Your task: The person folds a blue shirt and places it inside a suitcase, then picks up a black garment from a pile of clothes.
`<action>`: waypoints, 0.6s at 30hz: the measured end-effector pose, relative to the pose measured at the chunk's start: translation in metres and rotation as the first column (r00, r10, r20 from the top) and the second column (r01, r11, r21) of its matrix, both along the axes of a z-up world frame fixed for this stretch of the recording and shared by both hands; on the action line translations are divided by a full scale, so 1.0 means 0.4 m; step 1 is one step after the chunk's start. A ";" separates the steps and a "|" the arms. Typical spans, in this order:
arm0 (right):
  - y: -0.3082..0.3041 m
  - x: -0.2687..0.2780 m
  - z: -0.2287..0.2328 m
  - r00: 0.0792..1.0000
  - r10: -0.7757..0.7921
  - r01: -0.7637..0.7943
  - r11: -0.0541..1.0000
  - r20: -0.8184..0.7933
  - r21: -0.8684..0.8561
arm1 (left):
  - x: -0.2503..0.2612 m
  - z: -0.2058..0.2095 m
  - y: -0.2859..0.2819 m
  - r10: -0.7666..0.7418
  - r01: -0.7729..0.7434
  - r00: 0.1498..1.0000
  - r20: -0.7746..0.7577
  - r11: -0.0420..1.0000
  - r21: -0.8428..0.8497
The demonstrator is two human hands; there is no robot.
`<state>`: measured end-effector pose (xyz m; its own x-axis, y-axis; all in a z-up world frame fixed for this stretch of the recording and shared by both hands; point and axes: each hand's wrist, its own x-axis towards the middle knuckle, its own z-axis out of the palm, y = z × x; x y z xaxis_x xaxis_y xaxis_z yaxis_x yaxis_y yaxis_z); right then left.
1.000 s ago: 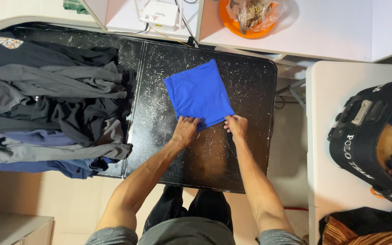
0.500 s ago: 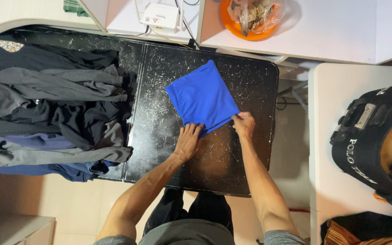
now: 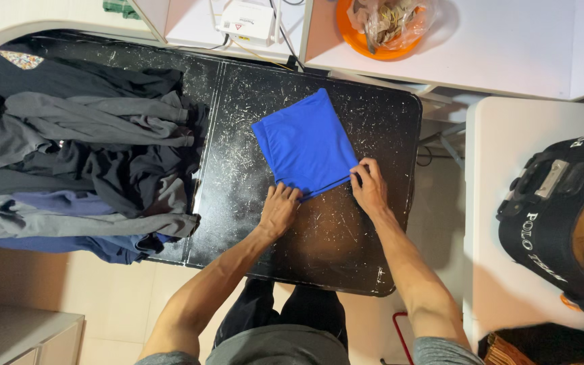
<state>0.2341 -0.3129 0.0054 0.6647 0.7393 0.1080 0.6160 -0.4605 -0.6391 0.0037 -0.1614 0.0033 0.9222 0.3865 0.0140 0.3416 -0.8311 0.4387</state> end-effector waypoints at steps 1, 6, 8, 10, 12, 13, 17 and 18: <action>0.002 0.002 0.002 0.999 -0.011 0.011 1.000 -0.053 -0.015 | -0.001 0.006 0.000 0.014 -0.014 1.000 0.025 1.000 0.005; 0.005 0.010 -0.033 1.000 0.007 -0.007 1.000 -0.025 -0.005 | -0.005 -0.008 -0.009 0.150 -0.152 0.985 0.080 0.988 0.018; -0.004 0.017 -0.054 0.999 0.039 -0.039 0.998 0.005 -0.054 | 0.007 -0.039 -0.015 0.157 -0.157 0.988 -0.002 0.988 0.008; -0.002 0.026 -0.061 0.998 0.062 -0.061 0.992 -0.002 -0.110 | 0.014 -0.062 -0.010 0.120 -0.124 0.991 0.065 0.990 0.066; -0.004 0.024 -0.049 0.997 0.072 -0.070 0.993 0.016 -0.097 | 0.011 -0.061 -0.008 0.100 -0.108 0.989 0.105 0.991 0.074; -0.002 0.024 -0.036 0.997 0.078 -0.076 0.993 0.025 -0.088 | 0.006 -0.052 -0.005 0.099 -0.106 0.988 0.114 0.993 0.054; -0.004 0.023 0.034 0.964 0.243 -0.243 0.970 0.104 -0.009 | -0.006 0.004 0.004 0.046 -0.053 0.996 0.075 0.993 0.101; -0.008 0.024 0.048 0.955 0.284 -0.284 0.959 0.089 -0.018 | -0.010 0.014 0.004 0.044 -0.052 0.996 0.080 0.993 0.102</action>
